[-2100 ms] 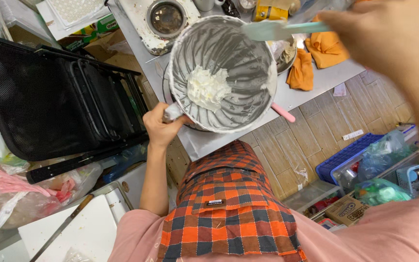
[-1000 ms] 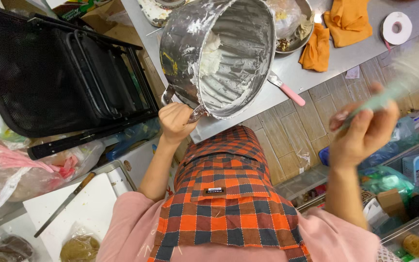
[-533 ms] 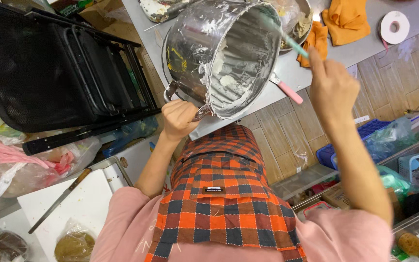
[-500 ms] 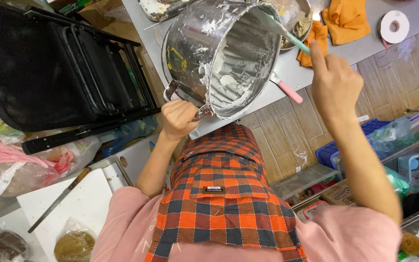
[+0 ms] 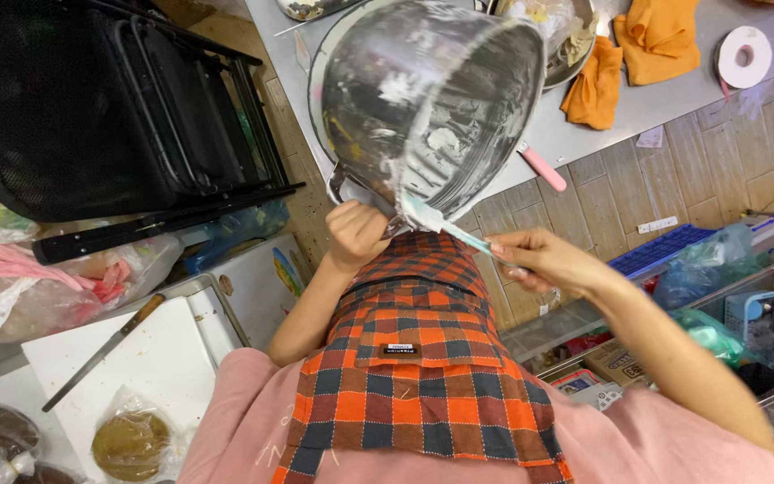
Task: The person cleans a metal spatula with a pink handle using a cloth, then wipes a round metal tray. They proceed to stir a white mixture in a metal bowl with a spatula, scraping the sides to combine the contents.
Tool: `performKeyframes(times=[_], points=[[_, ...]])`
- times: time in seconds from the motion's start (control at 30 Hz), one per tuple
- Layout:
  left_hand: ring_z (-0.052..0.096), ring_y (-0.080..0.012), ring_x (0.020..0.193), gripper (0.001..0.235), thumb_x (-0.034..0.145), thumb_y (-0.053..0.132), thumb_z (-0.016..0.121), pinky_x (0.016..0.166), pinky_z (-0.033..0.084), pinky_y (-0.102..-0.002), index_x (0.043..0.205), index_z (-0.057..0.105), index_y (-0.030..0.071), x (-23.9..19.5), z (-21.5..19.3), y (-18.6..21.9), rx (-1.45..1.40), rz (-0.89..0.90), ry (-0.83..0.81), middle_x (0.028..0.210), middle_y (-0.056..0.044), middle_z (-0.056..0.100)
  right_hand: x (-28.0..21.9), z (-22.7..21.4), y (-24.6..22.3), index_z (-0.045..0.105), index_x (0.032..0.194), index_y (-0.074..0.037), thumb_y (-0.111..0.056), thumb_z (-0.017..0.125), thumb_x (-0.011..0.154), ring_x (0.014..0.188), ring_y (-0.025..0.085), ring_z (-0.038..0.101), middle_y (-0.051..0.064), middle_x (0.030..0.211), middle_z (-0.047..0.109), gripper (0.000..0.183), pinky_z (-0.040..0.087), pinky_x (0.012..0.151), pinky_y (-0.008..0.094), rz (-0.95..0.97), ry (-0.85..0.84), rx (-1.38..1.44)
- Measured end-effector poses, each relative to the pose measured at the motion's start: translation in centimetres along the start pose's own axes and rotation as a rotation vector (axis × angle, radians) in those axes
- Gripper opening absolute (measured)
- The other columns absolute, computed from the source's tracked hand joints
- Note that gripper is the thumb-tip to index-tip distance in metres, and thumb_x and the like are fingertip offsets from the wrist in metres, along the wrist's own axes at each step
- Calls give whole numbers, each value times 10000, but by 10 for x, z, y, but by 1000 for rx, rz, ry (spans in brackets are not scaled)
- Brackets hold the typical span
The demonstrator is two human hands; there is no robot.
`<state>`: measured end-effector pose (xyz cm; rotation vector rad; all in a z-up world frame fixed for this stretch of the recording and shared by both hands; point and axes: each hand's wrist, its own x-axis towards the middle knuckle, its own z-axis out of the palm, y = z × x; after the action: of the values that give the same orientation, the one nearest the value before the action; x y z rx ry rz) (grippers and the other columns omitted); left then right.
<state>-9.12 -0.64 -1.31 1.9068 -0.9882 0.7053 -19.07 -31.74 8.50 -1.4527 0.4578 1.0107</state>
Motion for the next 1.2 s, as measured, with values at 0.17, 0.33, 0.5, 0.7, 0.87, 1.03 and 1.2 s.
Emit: performKeyframes(times=[0.17, 0.33, 0.5, 0.7, 0.87, 1.03, 1.2], points=[[444, -179, 457, 388, 766, 68, 813, 467, 308, -332, 597, 464, 63, 9, -2, 2, -1, -54, 62, 530, -38, 460, -41, 21, -3, 572, 1371, -41, -193, 549, 1103, 521, 57, 460, 8, 743, 543, 308, 354, 467, 212, -789, 468, 213], [422, -220, 466, 401, 732, -4, 812, 475, 318, -350, 598, 438, 53, 23, -14, 2, -49, -132, 79, 535, -62, 410, 13, 24, 16, 510, 1401, -93, -74, 518, 1157, 888, 234, 635, 177, 1045, 639, 245, 544, 747, 349, -1216, 1234, -401], [453, -232, 482, 404, 709, -17, 845, 486, 352, -353, 622, 455, 43, 27, -18, 2, -152, -199, 127, 563, -72, 425, 62, 12, 52, 542, 1465, -26, 66, 561, 1030, 874, 335, 660, 150, 949, 670, 445, 532, 785, 450, -916, 1130, -848], [445, -245, 475, 380, 688, 9, 881, 482, 346, -360, 641, 504, 27, 28, -20, -2, -111, -200, 123, 558, -78, 422, 15, -9, -9, 614, 1450, -79, 46, 648, 1014, 775, 310, 638, 128, 871, 663, 455, 526, 715, 440, -951, 1116, -1041], [478, -239, 492, 339, 704, 25, 869, 497, 358, -358, 660, 533, 37, 20, -21, -11, -150, -189, 107, 573, -75, 446, -58, -13, -95, 593, 1488, -94, -22, 607, 1030, 866, 371, 647, 158, 994, 641, 464, 513, 746, 478, -722, 908, -1222], [491, -159, 476, 263, 685, 95, 922, 483, 350, -327, 726, 673, 19, 16, -27, -26, -153, -280, 117, 539, -43, 484, -73, 27, -172, 520, 1493, -121, -64, 573, 852, 748, 386, 649, 149, 979, 621, 646, 521, 629, 491, -597, 334, -1427], [563, -44, 646, 224, 752, 58, 883, 582, 444, -251, 873, 707, -10, 14, -29, -37, -414, -728, 213, 747, -21, 690, -73, 31, -195, 613, 1430, -200, -233, 652, 916, 647, 319, 653, 106, 880, 611, 516, 520, 543, 443, -618, 464, -1722]])
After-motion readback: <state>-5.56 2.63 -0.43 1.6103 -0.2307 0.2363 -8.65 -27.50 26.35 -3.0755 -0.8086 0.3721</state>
